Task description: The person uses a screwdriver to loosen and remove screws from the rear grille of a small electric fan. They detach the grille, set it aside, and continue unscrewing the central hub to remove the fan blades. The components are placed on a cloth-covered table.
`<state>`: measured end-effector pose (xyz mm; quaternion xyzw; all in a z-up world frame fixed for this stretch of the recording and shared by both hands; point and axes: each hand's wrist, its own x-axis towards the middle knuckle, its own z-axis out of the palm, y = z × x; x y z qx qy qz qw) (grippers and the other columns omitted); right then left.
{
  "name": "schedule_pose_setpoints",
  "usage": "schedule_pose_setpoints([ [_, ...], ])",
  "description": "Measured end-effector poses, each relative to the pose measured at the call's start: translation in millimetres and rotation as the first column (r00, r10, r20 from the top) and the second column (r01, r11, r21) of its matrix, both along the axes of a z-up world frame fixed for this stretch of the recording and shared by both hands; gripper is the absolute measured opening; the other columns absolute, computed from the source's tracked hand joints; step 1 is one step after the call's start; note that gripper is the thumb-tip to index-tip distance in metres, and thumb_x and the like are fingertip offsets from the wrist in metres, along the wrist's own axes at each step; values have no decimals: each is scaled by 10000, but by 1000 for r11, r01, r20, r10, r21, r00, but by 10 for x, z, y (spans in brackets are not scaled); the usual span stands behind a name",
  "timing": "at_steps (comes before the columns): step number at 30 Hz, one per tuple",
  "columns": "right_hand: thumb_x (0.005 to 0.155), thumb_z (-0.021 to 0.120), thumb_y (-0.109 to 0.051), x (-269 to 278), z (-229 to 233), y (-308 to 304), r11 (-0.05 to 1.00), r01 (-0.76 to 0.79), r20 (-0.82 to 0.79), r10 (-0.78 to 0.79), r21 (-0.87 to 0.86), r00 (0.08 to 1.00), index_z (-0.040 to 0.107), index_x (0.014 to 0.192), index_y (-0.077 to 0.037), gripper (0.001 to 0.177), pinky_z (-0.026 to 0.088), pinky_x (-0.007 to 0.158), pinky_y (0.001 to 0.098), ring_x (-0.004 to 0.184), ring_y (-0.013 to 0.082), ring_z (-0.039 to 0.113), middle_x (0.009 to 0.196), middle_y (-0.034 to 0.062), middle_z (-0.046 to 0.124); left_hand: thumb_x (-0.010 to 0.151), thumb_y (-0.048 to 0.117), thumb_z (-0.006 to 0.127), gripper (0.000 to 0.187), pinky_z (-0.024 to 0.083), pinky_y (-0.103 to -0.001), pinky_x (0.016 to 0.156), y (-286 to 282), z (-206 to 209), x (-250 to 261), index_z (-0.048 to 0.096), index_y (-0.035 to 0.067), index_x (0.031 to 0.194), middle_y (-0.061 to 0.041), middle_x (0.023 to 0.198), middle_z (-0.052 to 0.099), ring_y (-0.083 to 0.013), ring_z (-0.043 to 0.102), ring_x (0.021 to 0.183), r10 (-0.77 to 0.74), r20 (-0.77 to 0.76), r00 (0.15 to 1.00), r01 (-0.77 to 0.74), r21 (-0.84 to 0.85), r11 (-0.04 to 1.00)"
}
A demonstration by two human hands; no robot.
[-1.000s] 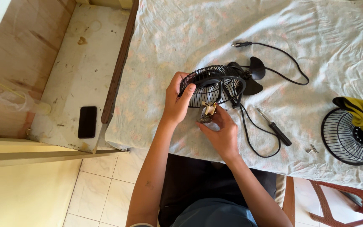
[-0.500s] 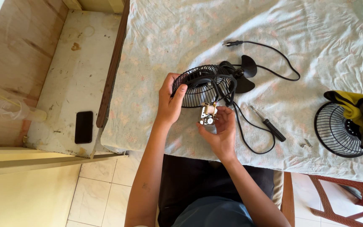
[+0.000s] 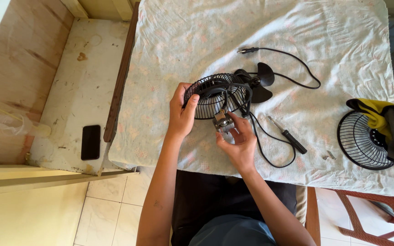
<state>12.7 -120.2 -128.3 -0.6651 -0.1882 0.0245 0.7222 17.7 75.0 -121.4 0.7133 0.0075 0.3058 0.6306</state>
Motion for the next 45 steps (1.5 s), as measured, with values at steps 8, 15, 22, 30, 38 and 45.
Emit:
schedule_pose_setpoints([
  [8, 814, 744, 88, 81, -188, 87, 995, 70, 18, -71, 71, 997, 602, 1309, 139, 518, 591, 991, 334, 1148, 241, 698, 1290, 136, 561, 1064, 382, 615, 347, 428, -244, 738, -110, -59, 16, 563, 42, 1110, 22, 869, 559, -68, 491, 814, 32, -32, 999, -33, -24, 999],
  [15, 874, 748, 81, 101, -289, 49, 961, 209, -5, -211, 183, 977, 630, 1353, 116, 495, 566, 995, 308, 1188, 206, 614, 1295, 125, 542, 1057, 344, 634, 327, 435, -243, 758, -188, 11, 3, 569, 33, 1139, 18, 902, 566, -69, 492, 834, 40, -38, 999, -42, -61, 997],
  [22, 939, 692, 48, 151, -164, 41, 958, 162, -168, -124, 237, 978, 547, 1454, 71, 535, 556, 975, 324, 1106, 175, 645, 1227, 127, 669, 1055, 331, 640, 319, 444, -239, 779, -199, 24, -13, 574, 33, 1146, 20, 909, 576, -67, 499, 843, 40, -39, 998, -43, -73, 996],
  [30, 1062, 526, -102, 263, -71, 89, 890, 179, -287, -58, 419, 956, 413, 1500, 71, 485, 591, 994, 404, 1105, 236, 689, 1203, 163, 673, 1062, 353, 649, 350, 460, -259, 841, -150, 11, -3, 572, 29, 1170, -11, 985, 617, -86, 534, 914, -15, -30, 999, 13, -87, 996],
  [38, 1089, 515, -152, 340, 24, 6, 886, 112, -248, 3, 449, 969, 382, 1536, 51, 509, 576, 1007, 374, 1155, 215, 677, 1289, 154, 658, 1059, 243, 644, 323, 509, -292, 994, -184, 135, 115, 542, 21, 1270, -83, 1202, 679, -157, 638, 1175, 63, 18, 998, -59, -187, 981],
  [45, 1040, 603, -114, 468, 80, -62, 955, 77, -172, -28, 288, 985, 432, 1469, 62, 494, 602, 963, 351, 1125, 178, 688, 1270, 131, 689, 1048, 147, 679, 303, 480, -303, 1086, -403, 213, 133, 539, 17, 1283, -105, 1251, 650, -173, 620, 1228, 99, 90, 991, -77, -223, 972],
])
